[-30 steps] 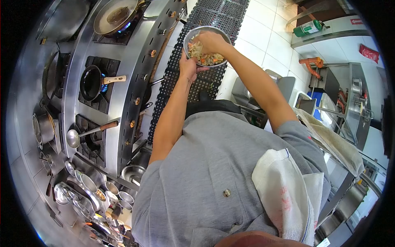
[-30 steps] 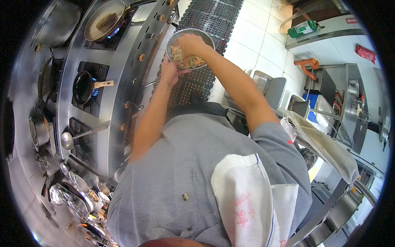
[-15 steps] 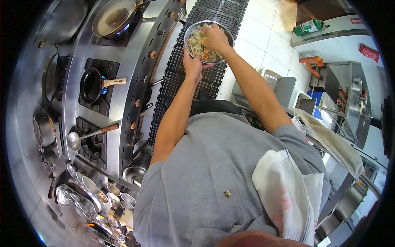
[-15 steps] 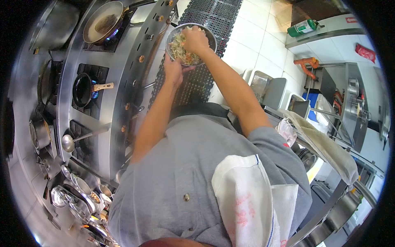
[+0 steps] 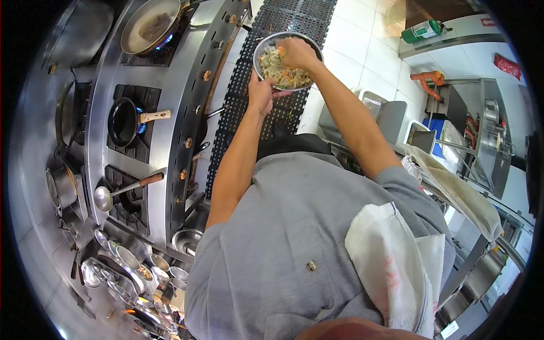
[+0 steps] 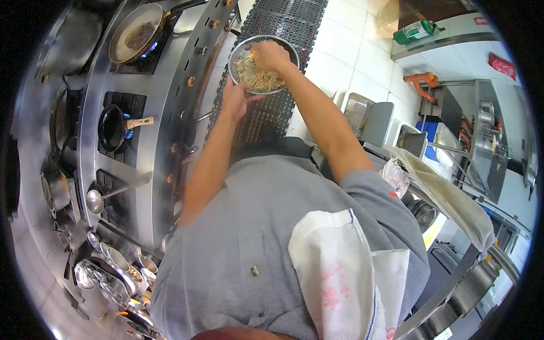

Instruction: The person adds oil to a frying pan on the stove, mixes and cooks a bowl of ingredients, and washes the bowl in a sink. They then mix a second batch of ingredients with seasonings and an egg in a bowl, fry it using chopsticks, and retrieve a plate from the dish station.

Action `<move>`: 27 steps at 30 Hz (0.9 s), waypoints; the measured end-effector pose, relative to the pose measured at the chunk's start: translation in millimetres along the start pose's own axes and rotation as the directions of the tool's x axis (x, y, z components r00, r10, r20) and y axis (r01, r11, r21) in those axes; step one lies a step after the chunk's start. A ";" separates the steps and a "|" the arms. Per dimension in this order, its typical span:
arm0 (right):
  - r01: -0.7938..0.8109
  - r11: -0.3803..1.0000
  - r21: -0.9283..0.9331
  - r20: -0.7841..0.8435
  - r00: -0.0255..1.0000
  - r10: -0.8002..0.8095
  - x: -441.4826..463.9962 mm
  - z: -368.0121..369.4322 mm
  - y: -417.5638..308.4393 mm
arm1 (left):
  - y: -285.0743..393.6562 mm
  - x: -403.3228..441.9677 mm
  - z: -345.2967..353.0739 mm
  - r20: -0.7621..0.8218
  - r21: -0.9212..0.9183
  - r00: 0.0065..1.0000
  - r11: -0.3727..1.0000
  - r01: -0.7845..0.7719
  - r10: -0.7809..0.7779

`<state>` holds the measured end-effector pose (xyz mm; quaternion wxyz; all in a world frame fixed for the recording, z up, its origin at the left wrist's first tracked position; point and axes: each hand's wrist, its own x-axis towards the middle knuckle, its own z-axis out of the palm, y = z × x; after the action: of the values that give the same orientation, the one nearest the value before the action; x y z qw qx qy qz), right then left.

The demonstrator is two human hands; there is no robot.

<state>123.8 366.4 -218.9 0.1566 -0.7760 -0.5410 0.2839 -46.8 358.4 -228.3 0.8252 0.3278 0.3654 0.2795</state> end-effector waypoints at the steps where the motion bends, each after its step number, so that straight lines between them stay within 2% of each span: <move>1: 0.016 0.987 -0.162 -0.165 0.985 -0.043 -1.8 1.4 -2.8 | -2.4 4.2 -2.4 -0.008 -0.063 1.000 0.998 -0.014 0.013; 2: 0.084 0.970 -0.228 -0.131 0.985 -0.116 -0.5 7.7 -2.1 | -5.7 7.7 -4.2 -0.026 -0.076 0.999 0.996 -0.049 0.047; 3: 0.076 0.971 -0.226 -0.134 0.985 -0.108 -3.9 2.3 -2.7 | -2.7 4.4 -3.1 -0.021 -0.074 0.999 0.996 -0.042 0.041; 5: 0.277 0.956 -0.096 0.152 0.953 -0.261 -8.6 -23.8 -10.1 | 11.8 -1.6 -2.0 -0.033 0.059 0.999 0.998 -0.038 0.040; 7: 0.259 0.963 -0.074 0.115 0.962 -0.249 -1.7 -26.3 0.8 | 13.2 -2.3 -6.7 -0.038 0.065 0.998 0.997 -0.044 0.046; 9: 0.277 0.950 0.146 0.040 0.958 -0.286 10.5 -19.8 9.1 | 17.7 0.6 -5.7 0.052 0.031 0.997 0.998 -0.063 0.061; 10: 0.248 0.949 0.193 0.109 0.956 -0.272 6.4 -17.0 8.3 | 20.2 -0.9 -2.9 0.103 0.070 0.992 0.995 -0.078 0.070; 11: 0.244 0.951 0.192 0.104 0.958 -0.266 7.6 -13.4 3.5 | 21.7 0.8 -2.7 0.110 0.072 0.992 0.995 -0.076 0.068; 13: 0.194 0.979 0.064 0.180 0.963 -0.203 8.3 0.5 -0.7 | 19.3 3.1 -9.0 0.097 0.201 0.995 0.980 0.003 -0.023; 14: 0.149 0.986 -0.080 0.224 0.966 -0.128 11.8 0.8 -0.2 | 16.5 3.5 -11.4 0.109 0.199 0.992 0.979 0.038 -0.061; 15: 0.154 0.985 -0.078 0.229 0.964 -0.133 8.2 -1.5 -4.5 | 13.0 2.3 -12.0 0.102 0.199 0.993 0.979 0.038 -0.059; 17: 0.073 0.944 -0.322 0.008 0.997 -0.074 -3.3 -6.3 -11.0 | 7.4 2.1 -10.5 0.030 0.127 0.999 0.991 0.029 -0.033; 18: 0.172 0.900 -0.400 -0.055 0.976 -0.211 -9.3 -2.8 -11.1 | 8.8 1.9 -11.7 0.016 0.088 0.999 0.995 0.047 -0.049; 19: 0.178 0.899 -0.401 -0.055 0.975 -0.217 -9.4 -8.6 -7.9 | 10.1 1.9 -12.8 0.014 0.087 0.999 0.995 0.042 -0.043; 21: 0.393 0.910 -0.135 0.141 0.916 -0.375 -7.2 -25.5 -3.3 | 14.3 -1.4 -13.2 0.023 0.121 1.000 0.993 0.005 -0.008; 22: 0.280 0.957 -0.080 0.106 0.957 -0.271 -8.7 -34.8 -9.8 | 17.2 -3.0 -11.0 0.016 0.118 1.000 0.993 -0.001 -0.001; 25: 0.203 0.978 -0.035 0.141 0.970 -0.197 11.1 -12.7 -15.6 | 22.2 -6.7 -4.9 0.052 0.203 0.999 0.979 -0.024 0.014; 26: 0.299 0.936 -0.185 0.134 0.951 -0.277 4.4 -0.5 -21.5 | 24.8 -3.6 -3.8 0.050 0.181 0.999 0.983 -0.011 0.001; 27: 0.307 0.933 -0.188 0.135 0.949 -0.285 -2.5 -0.1 -29.3 | 26.8 -1.1 -3.5 0.050 0.152 0.999 0.988 0.002 -0.010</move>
<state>101.3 374.8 -202.1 0.0876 -0.6814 -0.6859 0.2400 -56.1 375.7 -209.7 0.8075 0.3956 0.3659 0.2400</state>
